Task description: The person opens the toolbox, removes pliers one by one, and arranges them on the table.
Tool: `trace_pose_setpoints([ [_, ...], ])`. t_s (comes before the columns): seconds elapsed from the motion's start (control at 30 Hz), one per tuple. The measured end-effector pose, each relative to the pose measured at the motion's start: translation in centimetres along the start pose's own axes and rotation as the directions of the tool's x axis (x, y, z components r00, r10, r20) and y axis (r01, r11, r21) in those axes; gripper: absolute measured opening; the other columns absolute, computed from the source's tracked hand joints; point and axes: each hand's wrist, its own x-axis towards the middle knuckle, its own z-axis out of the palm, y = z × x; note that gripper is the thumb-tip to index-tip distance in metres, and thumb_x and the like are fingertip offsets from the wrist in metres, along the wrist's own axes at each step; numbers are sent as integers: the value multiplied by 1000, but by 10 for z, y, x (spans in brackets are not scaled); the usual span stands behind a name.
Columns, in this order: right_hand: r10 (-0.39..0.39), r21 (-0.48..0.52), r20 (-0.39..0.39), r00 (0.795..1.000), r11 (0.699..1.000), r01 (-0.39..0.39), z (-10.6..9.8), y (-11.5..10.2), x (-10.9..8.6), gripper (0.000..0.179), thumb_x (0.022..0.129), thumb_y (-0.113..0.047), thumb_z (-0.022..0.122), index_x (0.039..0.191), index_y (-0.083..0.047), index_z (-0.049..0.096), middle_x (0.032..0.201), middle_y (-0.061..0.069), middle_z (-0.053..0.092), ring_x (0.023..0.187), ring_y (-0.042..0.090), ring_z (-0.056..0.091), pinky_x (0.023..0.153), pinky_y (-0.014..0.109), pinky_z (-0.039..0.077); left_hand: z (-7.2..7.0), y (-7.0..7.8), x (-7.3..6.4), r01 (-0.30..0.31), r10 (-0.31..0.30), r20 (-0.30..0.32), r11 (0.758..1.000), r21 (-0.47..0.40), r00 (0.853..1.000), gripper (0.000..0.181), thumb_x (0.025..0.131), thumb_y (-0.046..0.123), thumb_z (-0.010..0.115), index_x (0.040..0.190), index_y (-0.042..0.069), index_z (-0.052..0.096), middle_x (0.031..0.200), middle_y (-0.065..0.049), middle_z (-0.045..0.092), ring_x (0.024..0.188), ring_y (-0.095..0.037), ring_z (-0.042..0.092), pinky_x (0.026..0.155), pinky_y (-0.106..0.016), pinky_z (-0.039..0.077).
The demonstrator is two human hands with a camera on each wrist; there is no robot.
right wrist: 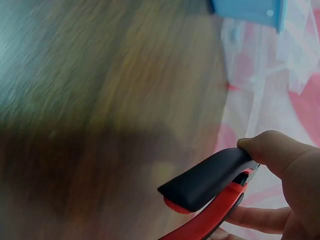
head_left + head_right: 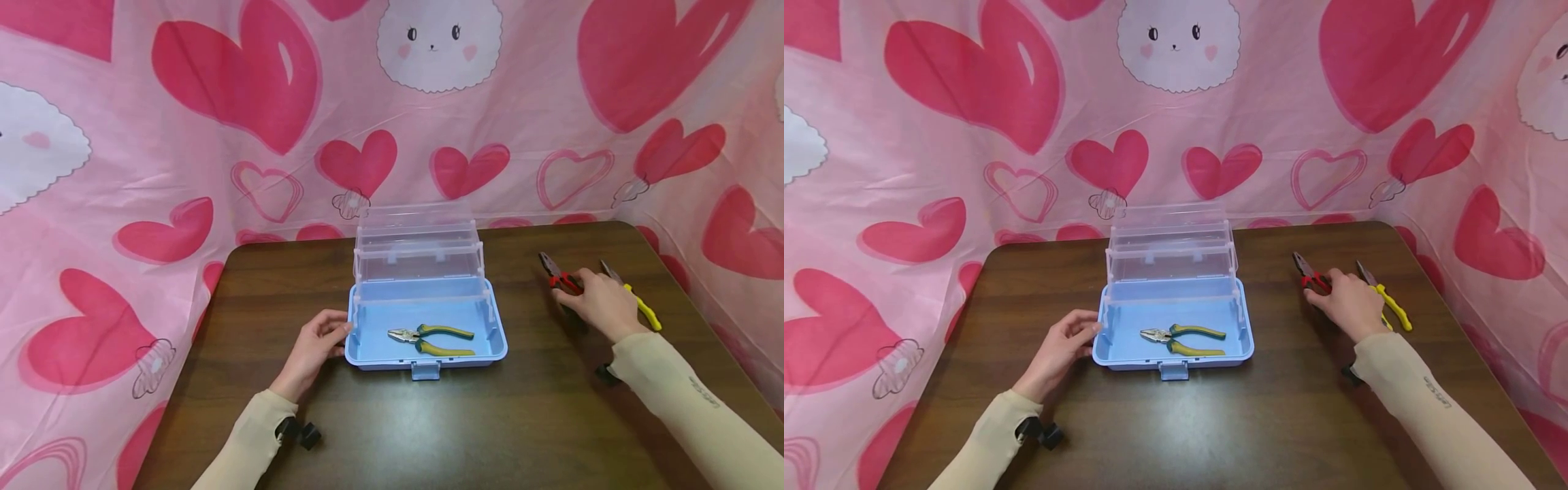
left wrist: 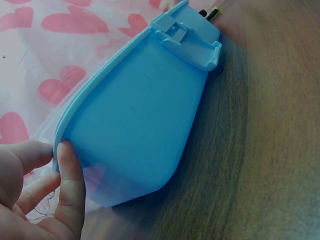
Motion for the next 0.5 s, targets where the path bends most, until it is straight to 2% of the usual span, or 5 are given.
trace_pose_setpoints([
  [0.2,63,-15,44,997,998,-63,0,11,-2,73,97,-54,66,125,12,53,101,34,65,74,42,58,65,61,47,-1,-2,1,-2,2,1,1000,1,1000,35,100,18,73,129,3,63,112,-15,71,87,-21,65,74,-30,60],
  [0.37,91,-7,47,995,996,-91,1,16,-2,64,97,-54,65,107,9,56,83,24,63,68,39,54,62,56,45,-1,-2,1,-11,11,-4,1000,-1,1000,33,99,18,73,128,4,64,112,-14,71,86,-21,66,74,-31,60],
  [0.5,111,-11,59,992,994,-110,2,21,-1,62,97,-55,64,100,7,55,77,19,58,68,38,52,61,54,44,-1,-1,2,-9,9,-2,1000,-6,1000,33,100,17,72,128,3,64,112,-15,71,86,-21,66,74,-31,61],
])
